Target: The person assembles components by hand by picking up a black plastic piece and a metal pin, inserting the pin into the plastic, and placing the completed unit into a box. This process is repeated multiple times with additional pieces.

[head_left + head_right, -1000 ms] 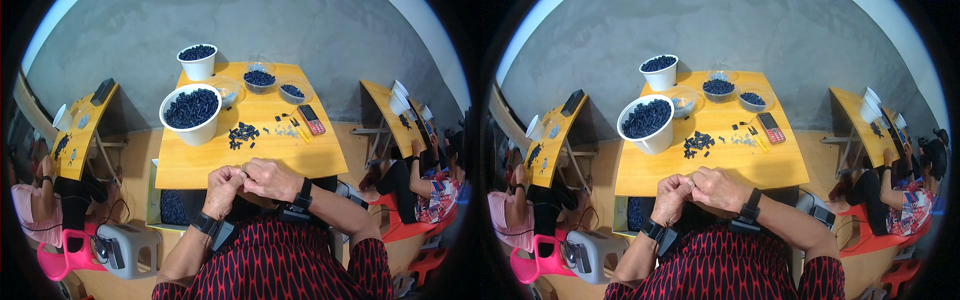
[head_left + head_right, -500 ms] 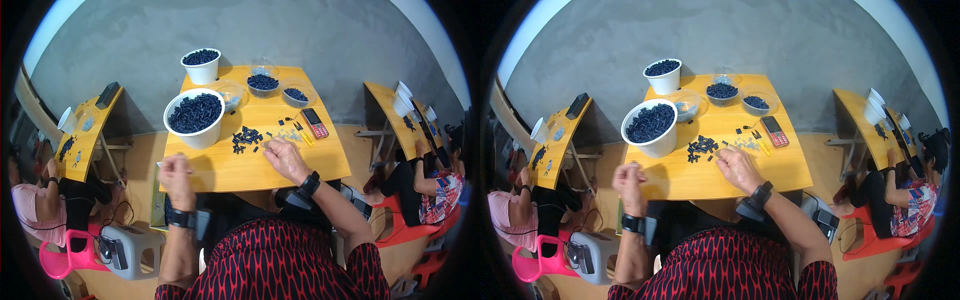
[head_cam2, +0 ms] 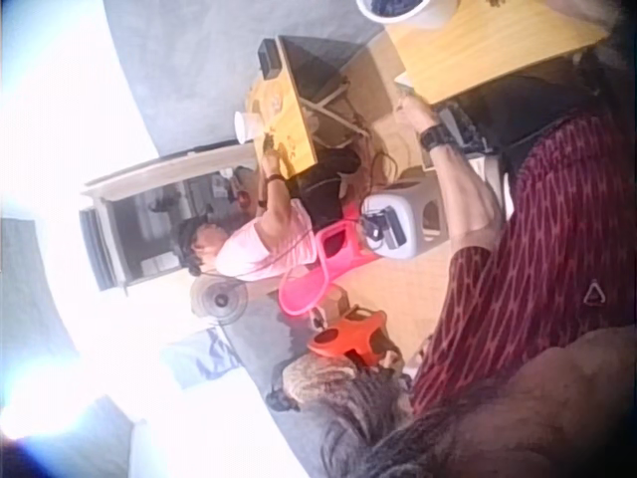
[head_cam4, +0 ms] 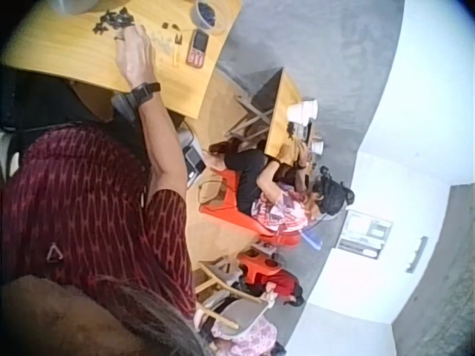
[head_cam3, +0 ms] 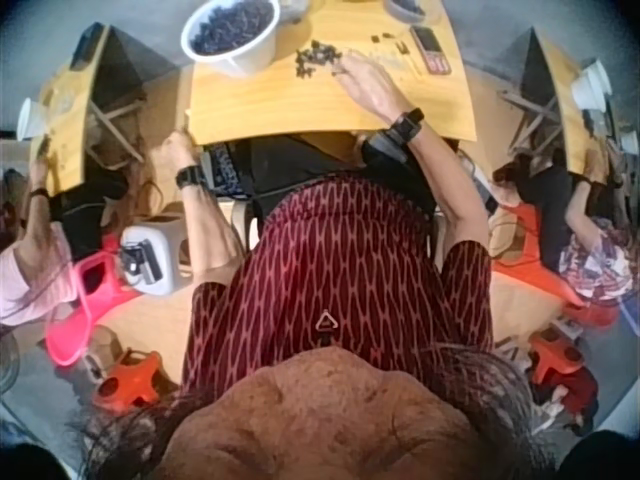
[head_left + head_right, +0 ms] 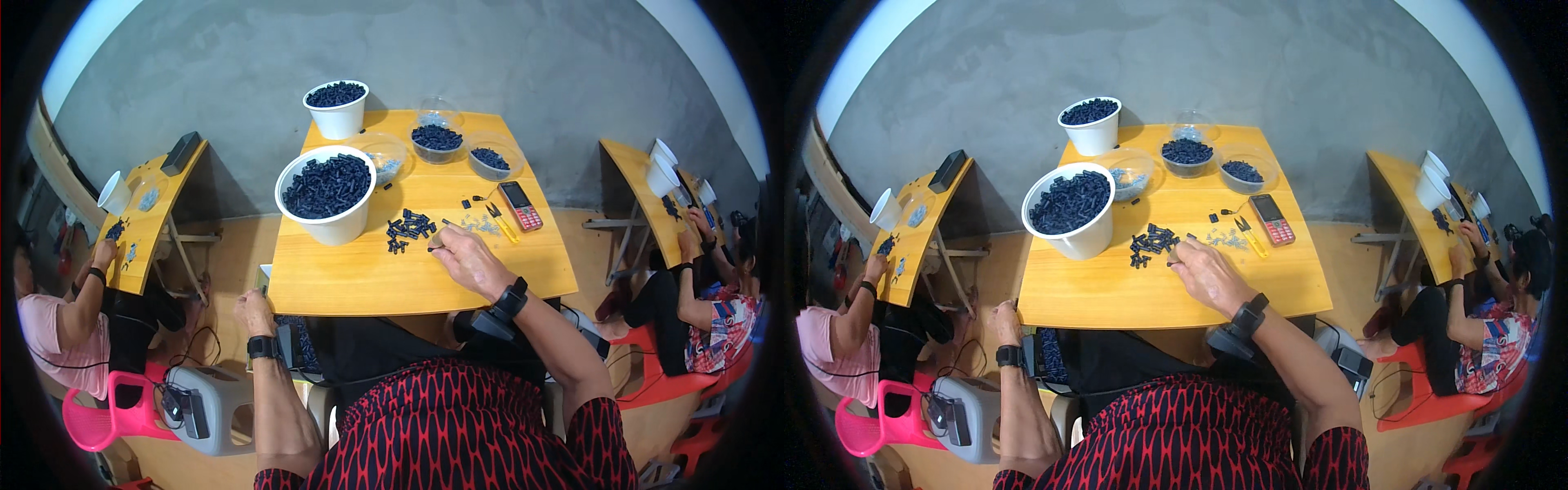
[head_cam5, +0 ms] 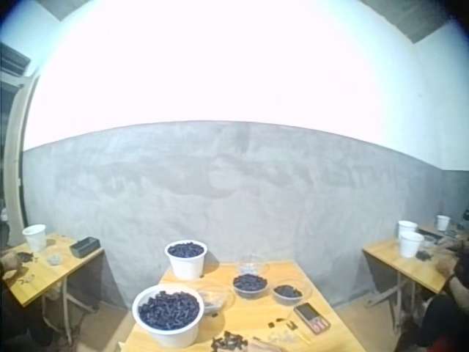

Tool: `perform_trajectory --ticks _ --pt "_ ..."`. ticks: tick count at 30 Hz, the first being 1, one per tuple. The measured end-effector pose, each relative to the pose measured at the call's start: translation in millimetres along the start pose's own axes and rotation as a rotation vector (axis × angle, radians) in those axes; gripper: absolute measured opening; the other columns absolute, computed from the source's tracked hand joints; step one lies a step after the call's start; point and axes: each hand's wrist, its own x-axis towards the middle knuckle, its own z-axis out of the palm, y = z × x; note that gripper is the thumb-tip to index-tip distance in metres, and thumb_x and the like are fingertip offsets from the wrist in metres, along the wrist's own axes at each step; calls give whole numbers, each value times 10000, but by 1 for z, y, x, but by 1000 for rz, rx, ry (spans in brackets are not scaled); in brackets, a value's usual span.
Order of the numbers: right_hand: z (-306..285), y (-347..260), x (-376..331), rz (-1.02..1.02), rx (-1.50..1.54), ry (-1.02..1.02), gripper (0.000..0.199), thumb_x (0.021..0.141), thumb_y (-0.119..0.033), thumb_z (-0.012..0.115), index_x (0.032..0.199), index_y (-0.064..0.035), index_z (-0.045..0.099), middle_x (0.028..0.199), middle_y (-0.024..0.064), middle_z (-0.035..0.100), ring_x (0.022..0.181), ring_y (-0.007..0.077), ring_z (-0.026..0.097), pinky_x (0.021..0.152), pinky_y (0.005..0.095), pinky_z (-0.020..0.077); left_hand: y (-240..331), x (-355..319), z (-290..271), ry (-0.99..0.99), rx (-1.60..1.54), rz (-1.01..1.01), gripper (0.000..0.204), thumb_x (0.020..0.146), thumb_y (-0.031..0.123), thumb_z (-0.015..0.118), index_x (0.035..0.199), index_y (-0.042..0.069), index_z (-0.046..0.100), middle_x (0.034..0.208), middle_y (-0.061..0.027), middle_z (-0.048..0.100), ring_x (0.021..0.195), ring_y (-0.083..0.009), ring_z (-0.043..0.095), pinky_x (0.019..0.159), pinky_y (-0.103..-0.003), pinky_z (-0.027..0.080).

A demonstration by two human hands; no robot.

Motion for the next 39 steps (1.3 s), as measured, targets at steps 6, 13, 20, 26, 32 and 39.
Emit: perform_trajectory --ticks 6,13,20,26,32,39 --pt "-5 -8 -14 -7 183 74 110 858 19 604 967 34 607 864 124 654 781 234 656 701 325 514 6 -9 5 200 -151 322 217 816 68 586 994 -54 613 926 -91 620 838 -207 590 793 -337 483" --pt "-1 -21 -33 321 686 29 78 919 0 589 984 36 613 869 58 652 722 77 632 655 227 532 91 -136 36 -567 -370 538 116 894 18 614 1009 0 621 918 -23 609 848 -101 572 773 -247 477" --pt "8 -39 -53 269 768 -32 95 913 -12 612 999 26 602 847 53 653 722 86 647 641 236 548 83 -209 50 -1149 -247 394 119 873 44 685 963 6 617 823 -23 645 723 -76 596 644 -231 509" --pt "-6 -29 -64 305 764 -110 77 883 -41 626 900 28 597 766 91 644 659 140 628 612 278 515 77 -211 50 -1265 -229 231 80 907 34 632 968 -14 614 798 -39 632 678 -81 594 616 -227 523" --pt "-41 51 -61 273 -65 319 127 829 -72 623 857 51 611 821 217 620 796 389 610 723 439 489 73 -208 55 -1223 -232 240 78 922 45 611 981 -6 609 807 -25 620 700 -88 600 610 -217 510" --pt "-44 59 -49 304 -264 151 182 850 -146 611 831 35 618 847 213 624 836 391 606 752 471 477 73 -206 54 -1186 -236 196 64 920 42 605 967 4 583 807 -21 602 696 -97 602 623 -231 515"
